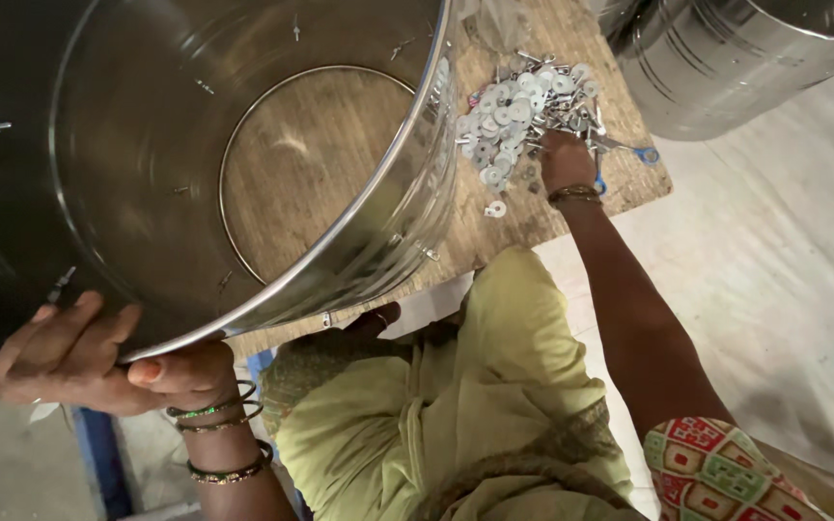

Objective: The person sits on the floor and assembles a large metal container by inserting bolts through pre-drilled holes and securing them with washers and nuts. They repeatedly pick up hardware from a wooden board, align the components, and tighten them by hand.

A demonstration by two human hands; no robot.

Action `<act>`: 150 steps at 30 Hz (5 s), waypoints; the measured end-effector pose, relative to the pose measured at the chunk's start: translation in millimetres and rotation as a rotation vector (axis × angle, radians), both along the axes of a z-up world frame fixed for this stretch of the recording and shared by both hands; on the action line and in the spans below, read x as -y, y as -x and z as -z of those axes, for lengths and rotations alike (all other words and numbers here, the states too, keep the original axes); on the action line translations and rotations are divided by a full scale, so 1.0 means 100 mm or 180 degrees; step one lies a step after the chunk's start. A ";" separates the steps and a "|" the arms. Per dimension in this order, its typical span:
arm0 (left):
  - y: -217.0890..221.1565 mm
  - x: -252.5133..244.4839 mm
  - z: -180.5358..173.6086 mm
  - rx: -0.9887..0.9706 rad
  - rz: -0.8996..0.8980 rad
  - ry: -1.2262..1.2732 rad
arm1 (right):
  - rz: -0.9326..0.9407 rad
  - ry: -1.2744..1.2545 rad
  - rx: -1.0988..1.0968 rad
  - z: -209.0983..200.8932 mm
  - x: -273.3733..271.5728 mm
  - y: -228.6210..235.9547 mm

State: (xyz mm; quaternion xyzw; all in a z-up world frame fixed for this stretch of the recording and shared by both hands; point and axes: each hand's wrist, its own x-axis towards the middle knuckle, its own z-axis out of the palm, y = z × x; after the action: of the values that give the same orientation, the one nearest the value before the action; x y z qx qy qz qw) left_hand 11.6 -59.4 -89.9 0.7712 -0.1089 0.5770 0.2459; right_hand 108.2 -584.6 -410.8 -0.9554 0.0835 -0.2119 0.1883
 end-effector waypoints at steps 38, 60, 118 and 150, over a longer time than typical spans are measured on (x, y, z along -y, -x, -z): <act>0.05 0.32 -0.40 -0.0034 -0.0003 -0.0483 | -0.0809 -0.0936 -0.0494 -0.21 -0.76 0.73; -0.08 0.34 -0.32 0.0042 -0.0121 -0.0118 | -0.0010 -0.0794 -0.1230 -0.26 -0.74 0.79; 2.08 1.03 2.68 -0.3424 0.1475 0.2631 | -0.1162 -0.3768 -0.3174 -0.61 -2.28 2.62; 1.90 0.70 0.35 -0.2200 0.1896 0.1847 | -0.2102 -0.5089 -0.1487 -2.67 -2.98 2.19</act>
State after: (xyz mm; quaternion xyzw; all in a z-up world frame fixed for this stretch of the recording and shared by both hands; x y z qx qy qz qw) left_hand -178.8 -129.8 -125.2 0.7522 -0.0718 0.2013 0.6233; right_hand -110.5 -286.2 -143.9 -0.5330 -0.0368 0.1744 0.8271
